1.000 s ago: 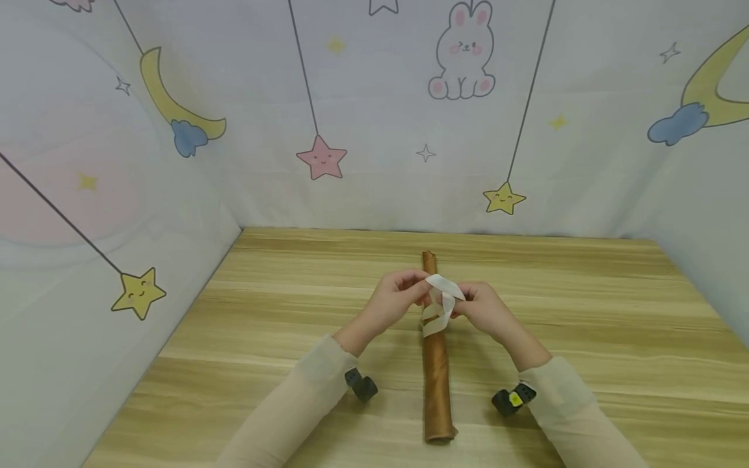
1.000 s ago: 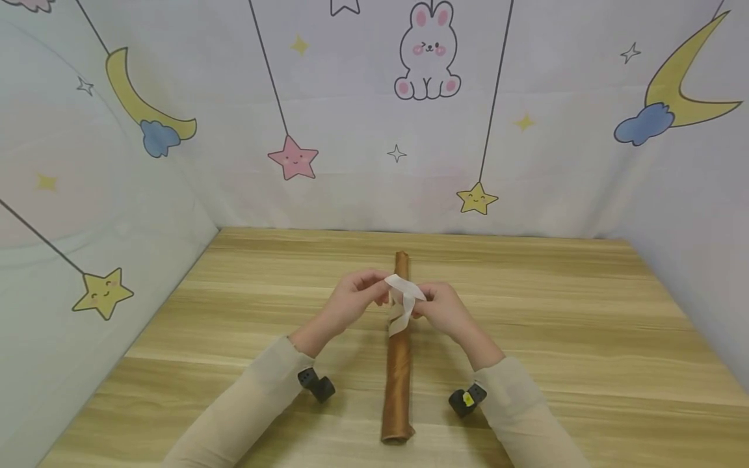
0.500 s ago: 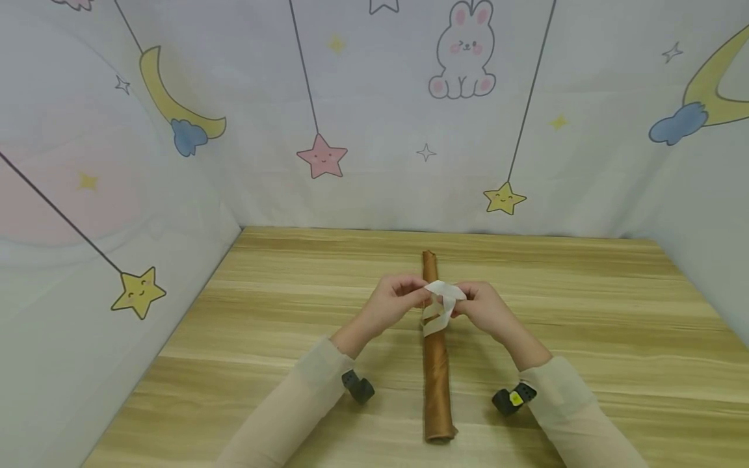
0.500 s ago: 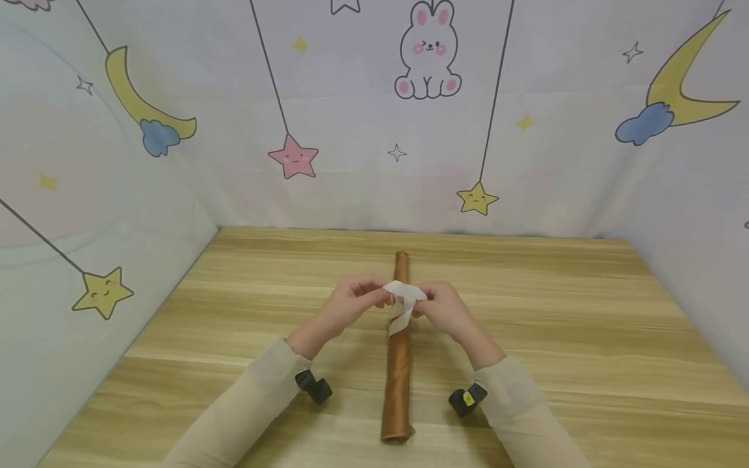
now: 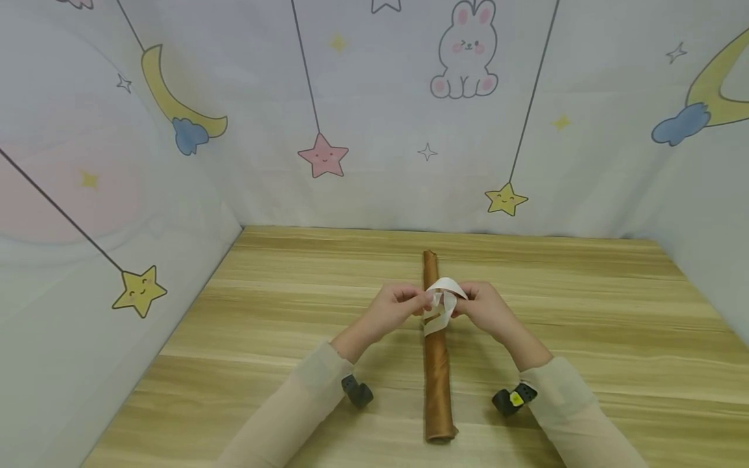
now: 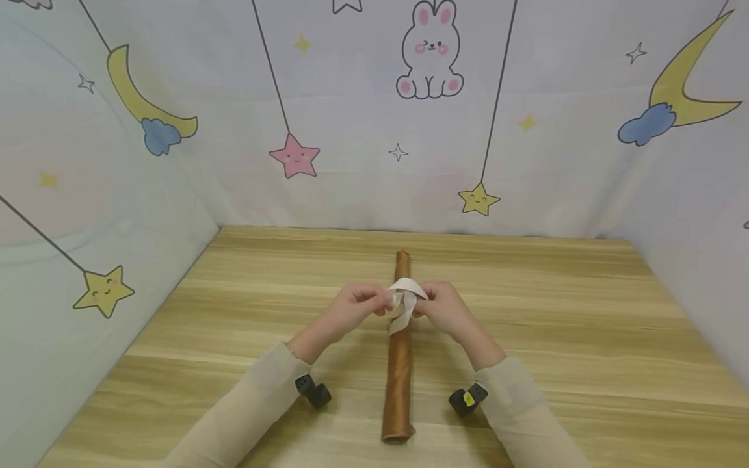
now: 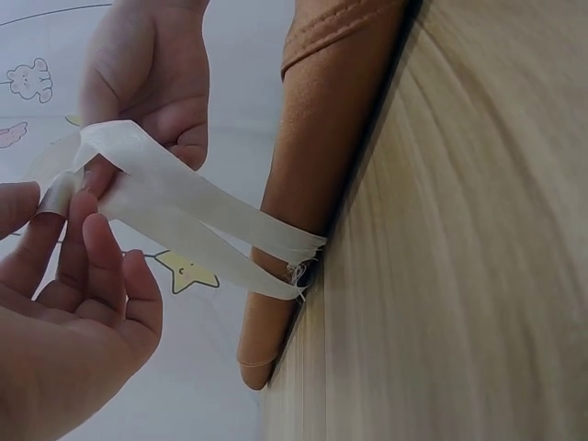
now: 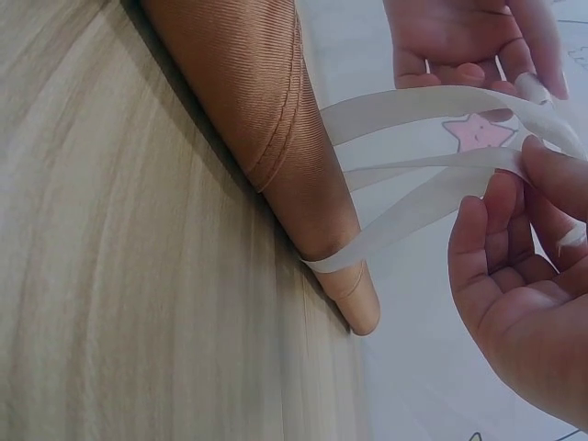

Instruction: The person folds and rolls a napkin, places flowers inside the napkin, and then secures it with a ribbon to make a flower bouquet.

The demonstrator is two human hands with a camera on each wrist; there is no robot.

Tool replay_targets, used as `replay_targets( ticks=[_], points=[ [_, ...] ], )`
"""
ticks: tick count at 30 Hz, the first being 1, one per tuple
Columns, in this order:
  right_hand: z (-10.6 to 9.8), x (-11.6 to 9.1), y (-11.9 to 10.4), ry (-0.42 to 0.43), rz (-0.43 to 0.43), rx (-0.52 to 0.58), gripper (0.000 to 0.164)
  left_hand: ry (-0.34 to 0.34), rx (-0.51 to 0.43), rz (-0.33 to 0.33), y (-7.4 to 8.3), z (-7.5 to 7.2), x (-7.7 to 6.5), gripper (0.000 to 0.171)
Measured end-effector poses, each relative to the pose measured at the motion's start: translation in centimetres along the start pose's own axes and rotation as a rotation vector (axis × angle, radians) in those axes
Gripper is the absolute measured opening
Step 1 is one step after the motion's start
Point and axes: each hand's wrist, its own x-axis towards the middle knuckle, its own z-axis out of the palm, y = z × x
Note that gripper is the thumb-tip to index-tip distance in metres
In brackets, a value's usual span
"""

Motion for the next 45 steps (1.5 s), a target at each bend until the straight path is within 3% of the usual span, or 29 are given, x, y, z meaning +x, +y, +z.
replay_targets(
  ticks=[9, 16, 21, 23, 30, 39, 45],
  points=[
    [-0.1, -0.1, 0.0, 0.000, -0.003, -0.013, 0.013, 0.023, 0.045, -0.045, -0.1, 0.5, 0.2, 0.019],
    [0.0, -0.1, -0.1, 0.012, 0.001, -0.025, 0.014, 0.059, -0.031, -0.076, 2.1, 0.9, -0.7, 0.017],
    [0.1, -0.1, -0.1, 0.021, 0.008, -0.038, 0.016, 0.034, -0.076, -0.128, 2.2, 0.9, -0.7, 0.025],
    [0.1, -0.1, -0.1, 0.020, 0.012, -0.030, 0.017, 0.023, -0.076, -0.143, 2.1, 1.0, -0.6, 0.028],
    [0.1, -0.1, 0.0, 0.019, 0.015, -0.019, 0.018, 0.020, -0.035, -0.178, -0.7, 1.0, 0.8, 0.028],
    [0.0, -0.2, -0.2, 0.004, 0.022, -0.034, 0.021, 0.019, -0.018, -0.175, -1.3, 1.0, 1.1, 0.020],
    [-0.1, -0.1, -0.1, -0.001, 0.005, -0.047, 0.021, 0.061, -0.010, -0.175, -1.3, 0.6, 1.0, 0.017]
  ],
)
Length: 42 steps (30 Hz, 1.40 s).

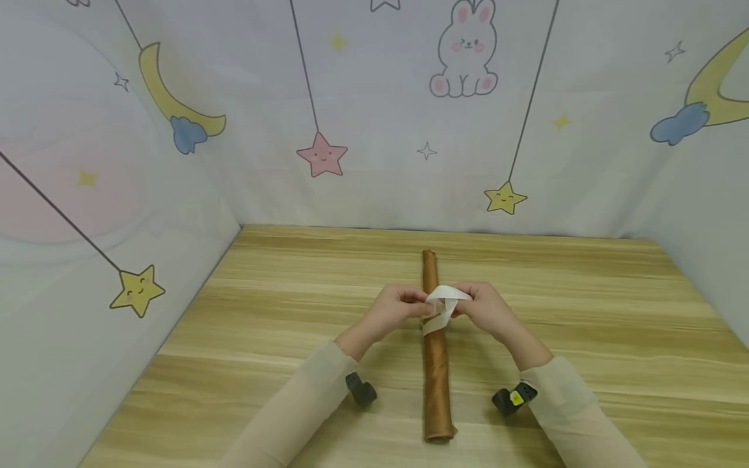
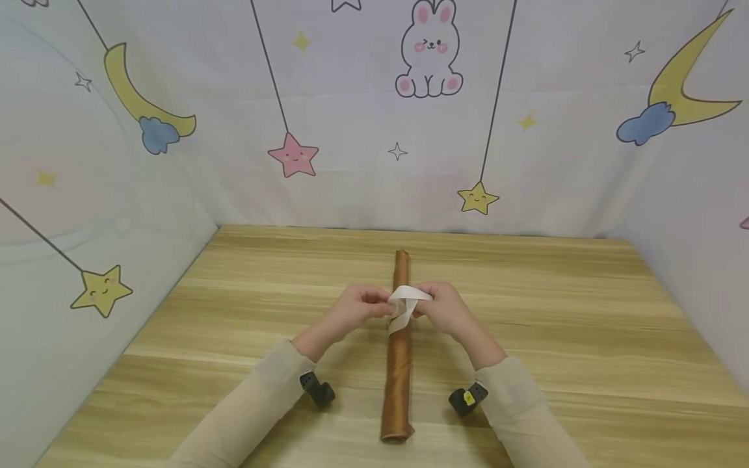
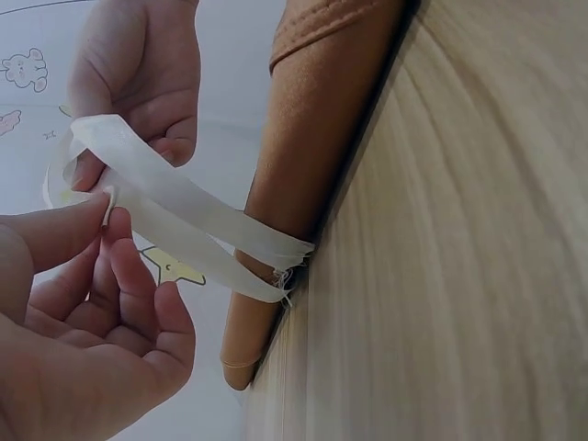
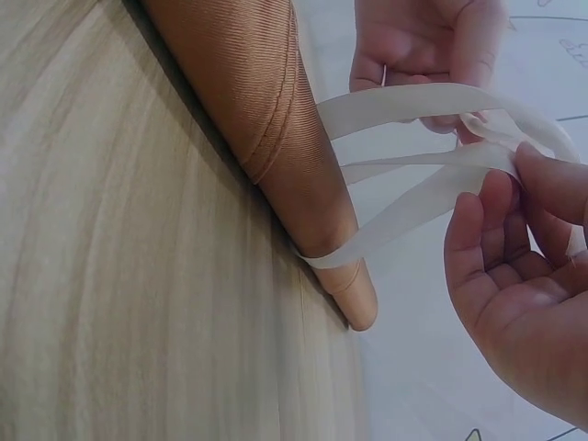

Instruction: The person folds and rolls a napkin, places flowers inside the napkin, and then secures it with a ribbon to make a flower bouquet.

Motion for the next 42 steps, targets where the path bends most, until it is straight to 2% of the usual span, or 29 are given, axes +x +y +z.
replay_targets(
  ticks=[9, 21, 29, 42],
  points=[
    [-0.01, 0.13, -0.01, -0.008, -0.006, 0.000, 0.021, -0.042, 0.001, 0.000, -0.11, 0.09, 0.12, 0.020],
    [0.03, 0.26, 0.13, -0.003, 0.006, 0.013, 0.023, -0.050, 0.061, -0.029, -0.04, 0.43, 0.32, 0.020],
    [0.10, 0.41, 0.26, -0.012, 0.035, 0.057, 0.027, -0.036, 0.122, -0.060, 0.08, 0.61, 0.68, 0.018],
    [0.11, 0.31, 0.22, 0.000, 0.039, 0.054, 0.027, -0.015, 0.198, -0.050, 0.24, 0.61, 0.68, 0.013]
  ],
)
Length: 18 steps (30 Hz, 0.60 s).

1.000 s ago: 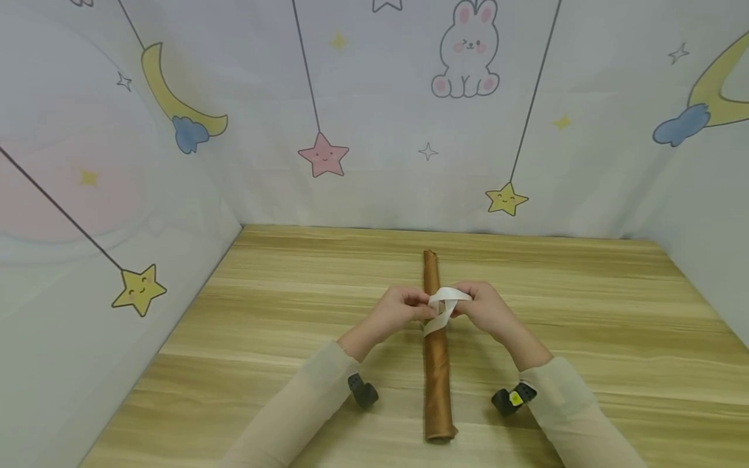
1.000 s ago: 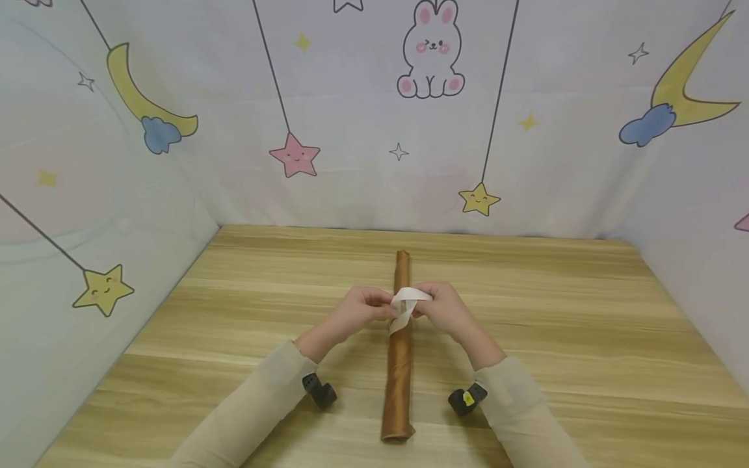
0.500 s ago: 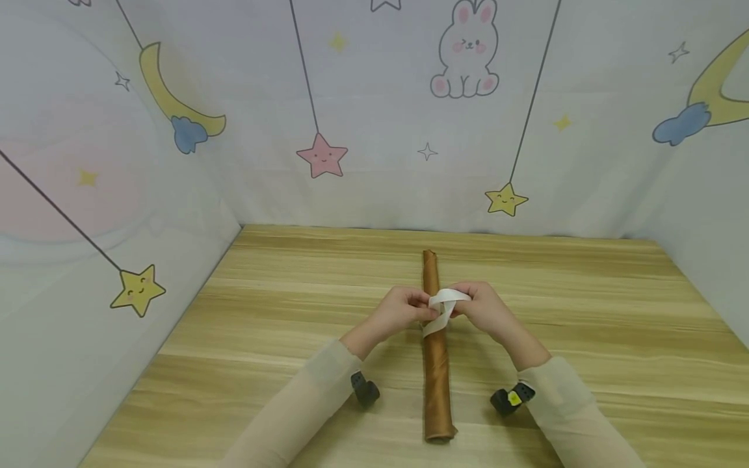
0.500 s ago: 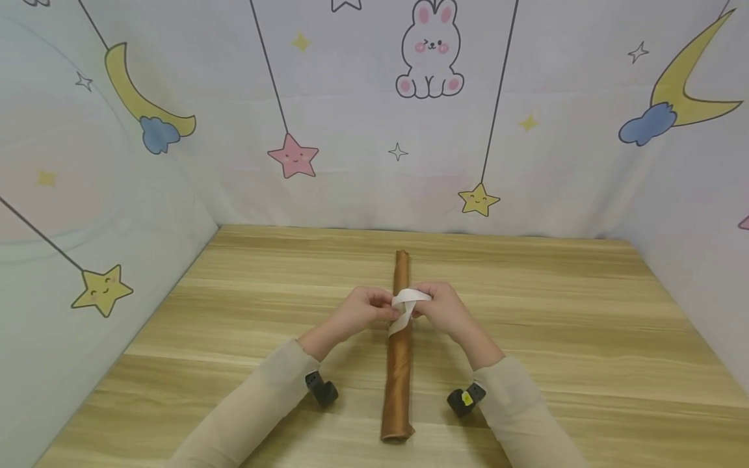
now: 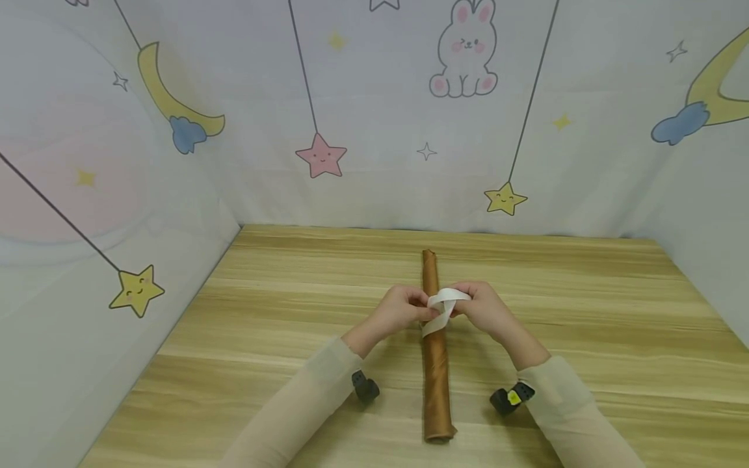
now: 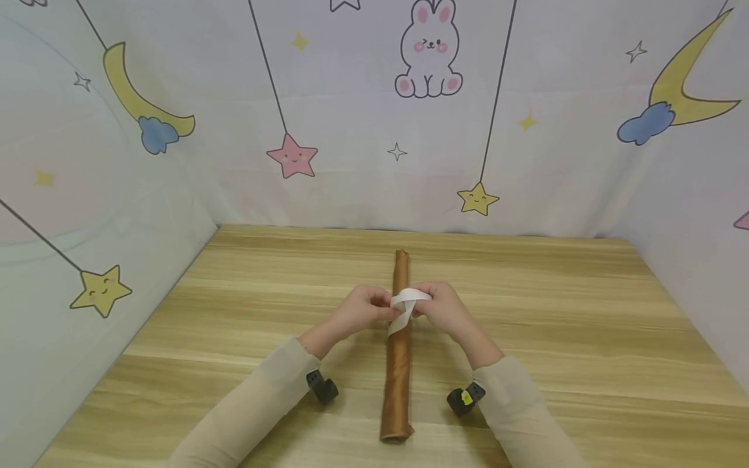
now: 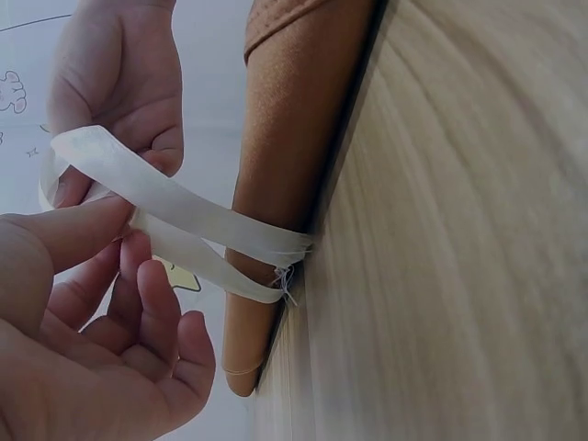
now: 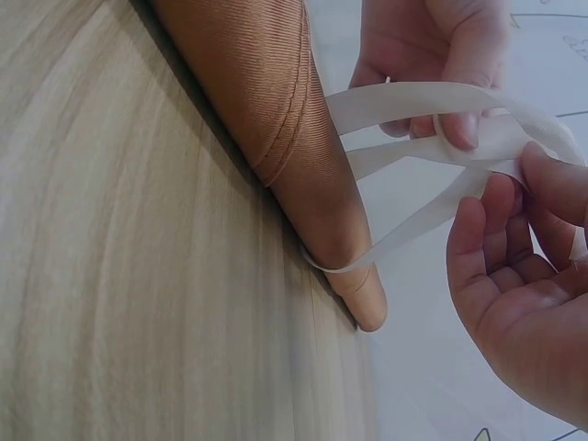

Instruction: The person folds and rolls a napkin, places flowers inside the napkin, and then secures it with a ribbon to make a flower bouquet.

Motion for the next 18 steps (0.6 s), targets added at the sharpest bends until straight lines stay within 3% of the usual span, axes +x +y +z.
replay_targets(
  ticks=[9, 18],
  points=[
    [0.03, 0.17, 0.17, 0.000, -0.004, 0.012, 0.026, 0.028, 0.031, 0.006, -0.19, -0.35, 0.09, 0.016],
    [0.06, 0.40, 0.41, 0.000, -0.003, 0.020, 0.025, 0.021, -0.040, 0.001, -0.33, -0.39, 0.21, 0.015]
  ],
)
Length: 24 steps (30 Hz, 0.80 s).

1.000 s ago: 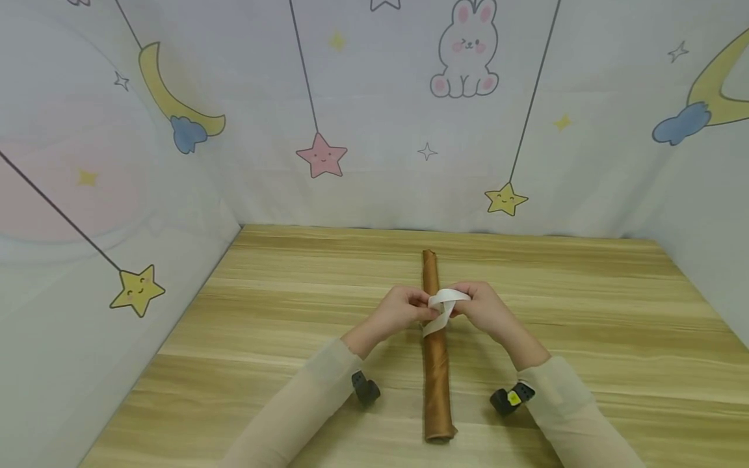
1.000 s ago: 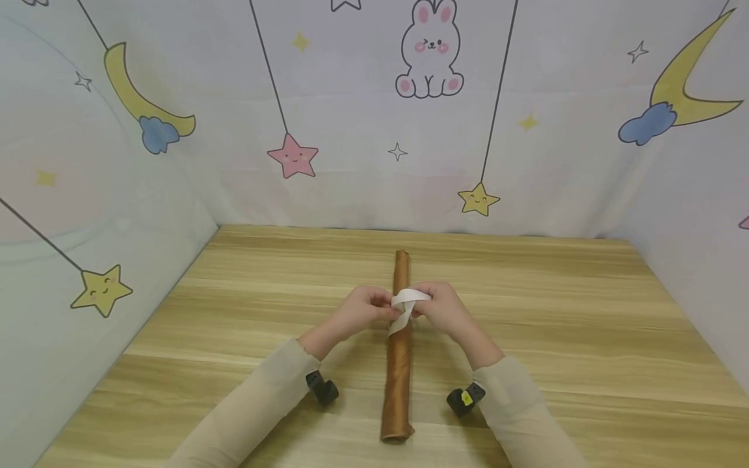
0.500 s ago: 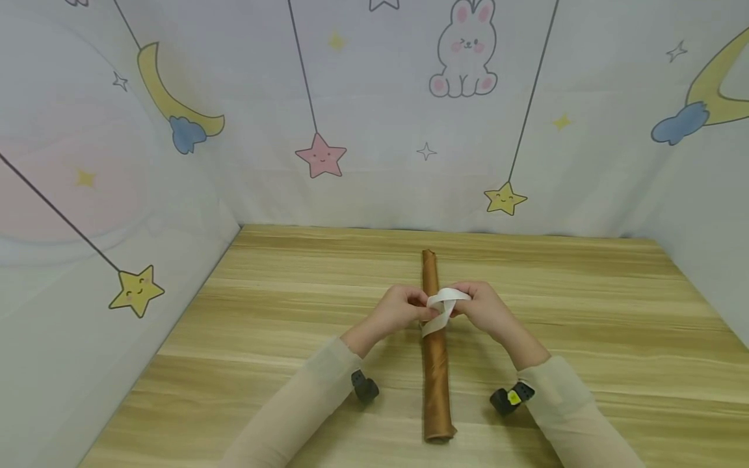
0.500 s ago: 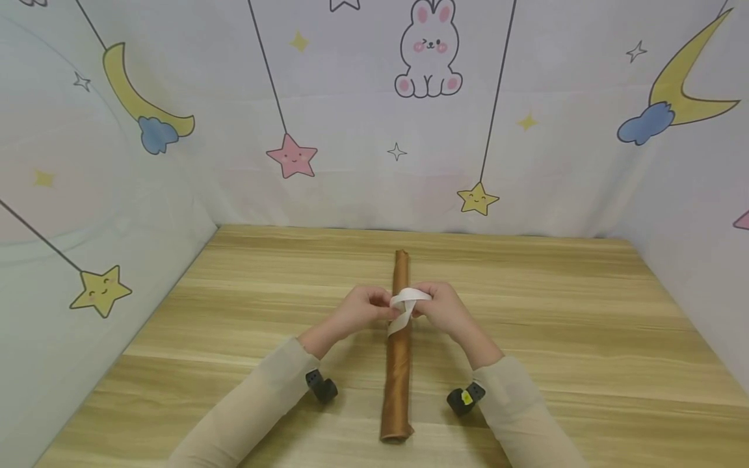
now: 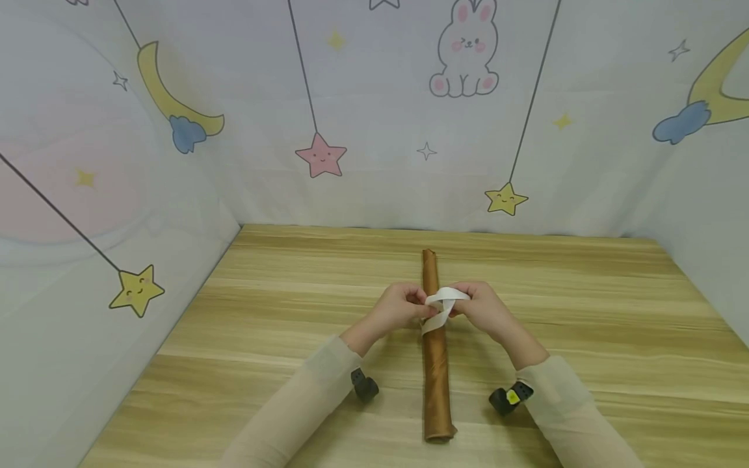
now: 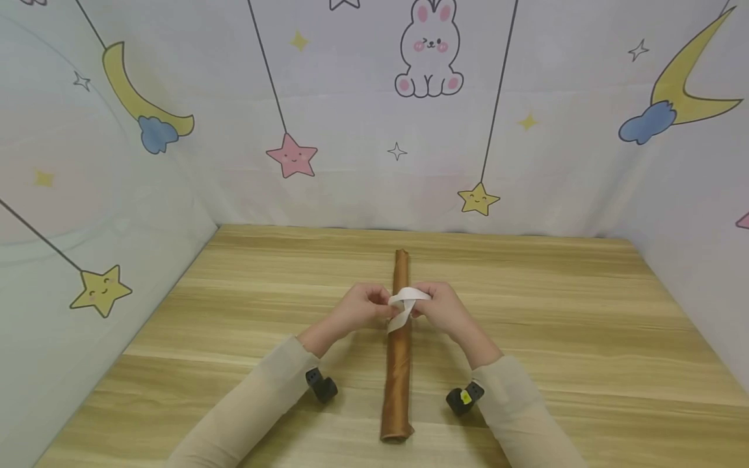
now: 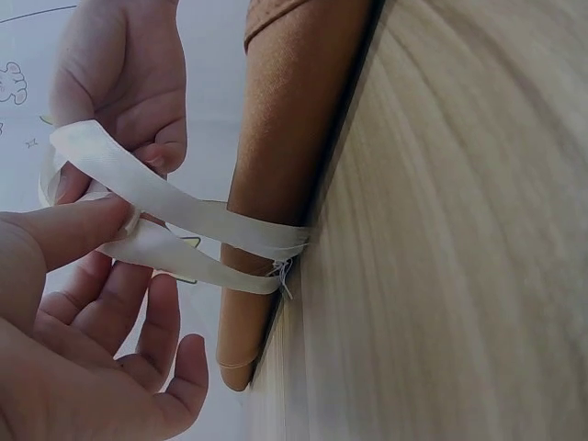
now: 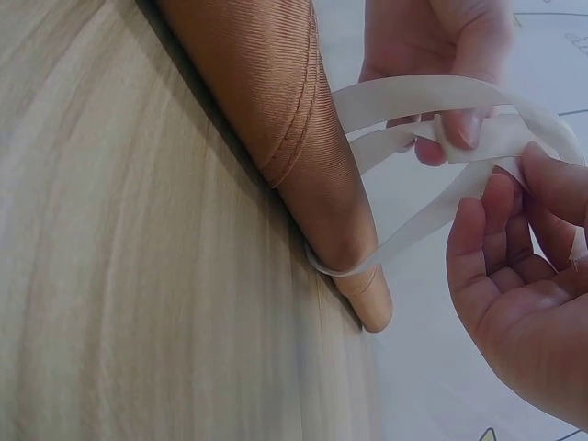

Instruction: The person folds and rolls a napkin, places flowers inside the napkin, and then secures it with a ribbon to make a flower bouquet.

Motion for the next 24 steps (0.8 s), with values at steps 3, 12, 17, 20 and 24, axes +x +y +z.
replay_targets(
  ticks=[3, 12, 17, 20, 24],
  points=[
    [0.0, 0.0, 0.0, 0.001, 0.000, -0.002, 0.025, -0.007, -0.014, 0.000, 0.0, 0.0, 0.1, 0.014],
    [0.1, 0.1, 0.2, -0.007, -0.014, -0.001, 0.025, -0.041, -0.047, 0.012, 0.3, 0.0, 0.0, 0.015],
    [0.1, 0.2, 0.4, -0.010, -0.013, -0.003, 0.024, -0.051, -0.044, 0.026, 1.8, -0.2, -1.2, 0.014],
    [0.1, 0.2, 0.4, -0.013, -0.016, 0.001, 0.025, -0.049, -0.034, 0.019, 1.6, -0.2, -1.0, 0.011],
    [0.2, 0.1, 0.4, -0.025, -0.023, 0.016, 0.024, -0.044, -0.027, 0.000, 0.3, 0.0, 0.0, 0.010]
  ],
)
